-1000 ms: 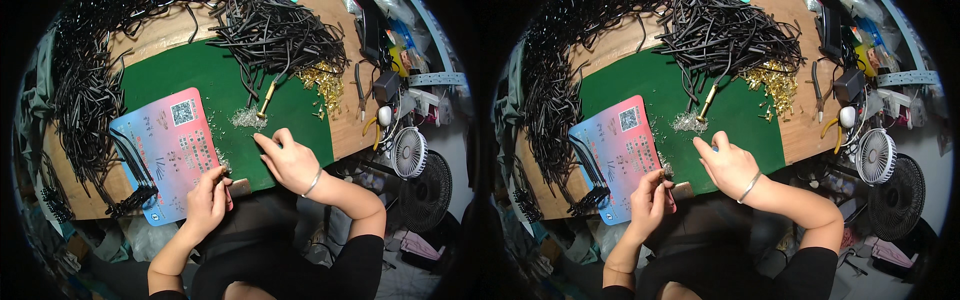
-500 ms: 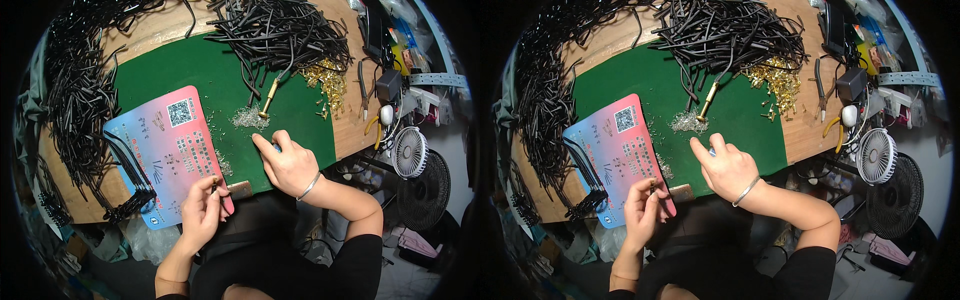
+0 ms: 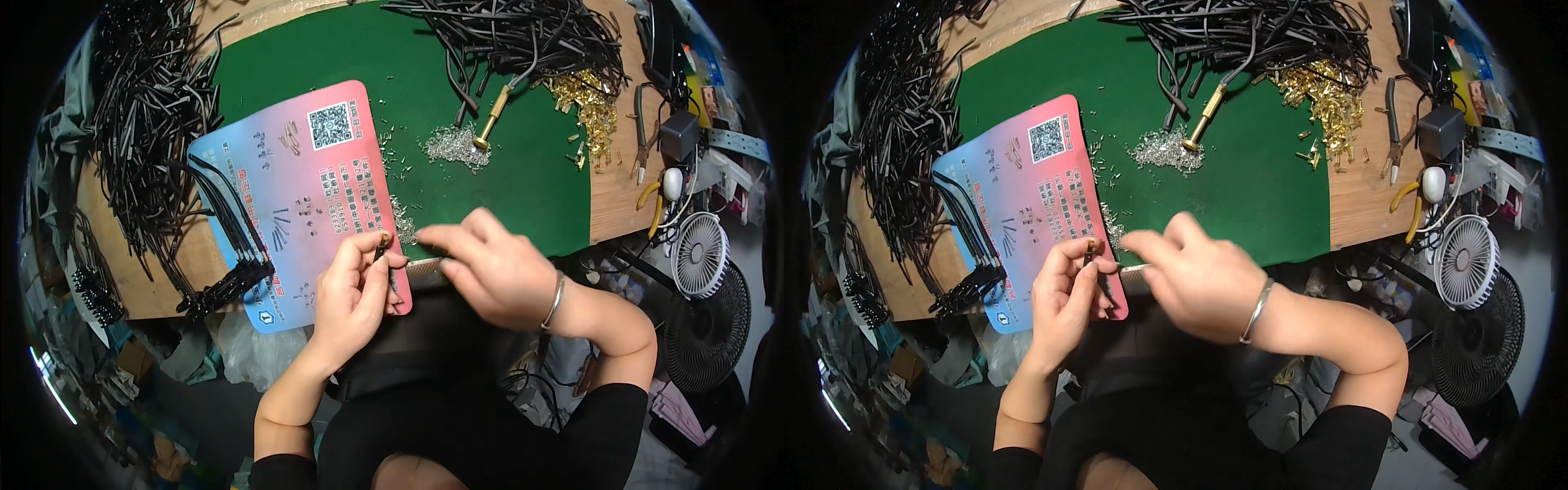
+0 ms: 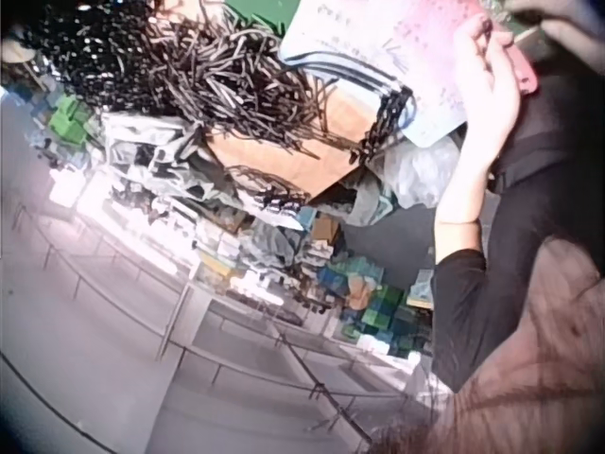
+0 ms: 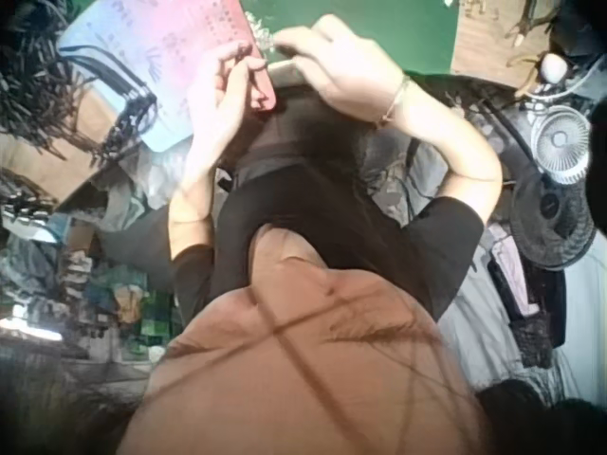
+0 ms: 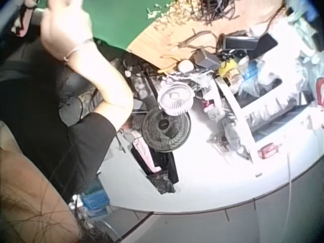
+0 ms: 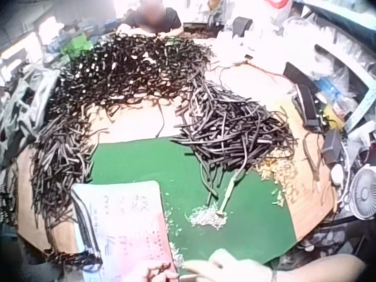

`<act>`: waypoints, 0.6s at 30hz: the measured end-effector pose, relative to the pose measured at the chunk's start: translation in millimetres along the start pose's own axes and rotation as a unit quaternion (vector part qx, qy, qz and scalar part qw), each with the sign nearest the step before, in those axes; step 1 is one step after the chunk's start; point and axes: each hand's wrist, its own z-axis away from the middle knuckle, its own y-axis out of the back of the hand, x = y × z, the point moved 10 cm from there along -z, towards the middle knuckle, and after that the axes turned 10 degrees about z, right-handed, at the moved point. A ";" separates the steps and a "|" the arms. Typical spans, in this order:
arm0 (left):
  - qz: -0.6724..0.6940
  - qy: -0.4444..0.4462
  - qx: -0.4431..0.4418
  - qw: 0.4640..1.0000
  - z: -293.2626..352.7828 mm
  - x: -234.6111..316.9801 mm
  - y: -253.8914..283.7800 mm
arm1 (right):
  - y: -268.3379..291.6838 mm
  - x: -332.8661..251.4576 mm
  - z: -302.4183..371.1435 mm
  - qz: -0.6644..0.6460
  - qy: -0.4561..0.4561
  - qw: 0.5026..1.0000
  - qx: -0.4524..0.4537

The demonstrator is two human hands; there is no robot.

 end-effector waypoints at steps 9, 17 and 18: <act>-0.201 -0.193 0.049 0.959 6.5 14.8 -6.2 | -9.3 -26.9 -8.9 -0.039 0.072 0.997 0.008; -0.244 -0.206 0.085 0.944 9.7 20.1 -6.2 | -14.4 -25.9 -7.6 -0.016 0.062 0.998 -0.006; -0.244 -0.197 0.093 0.945 10.3 19.7 -5.8 | -15.0 -25.9 -7.0 -0.012 0.057 0.998 -0.012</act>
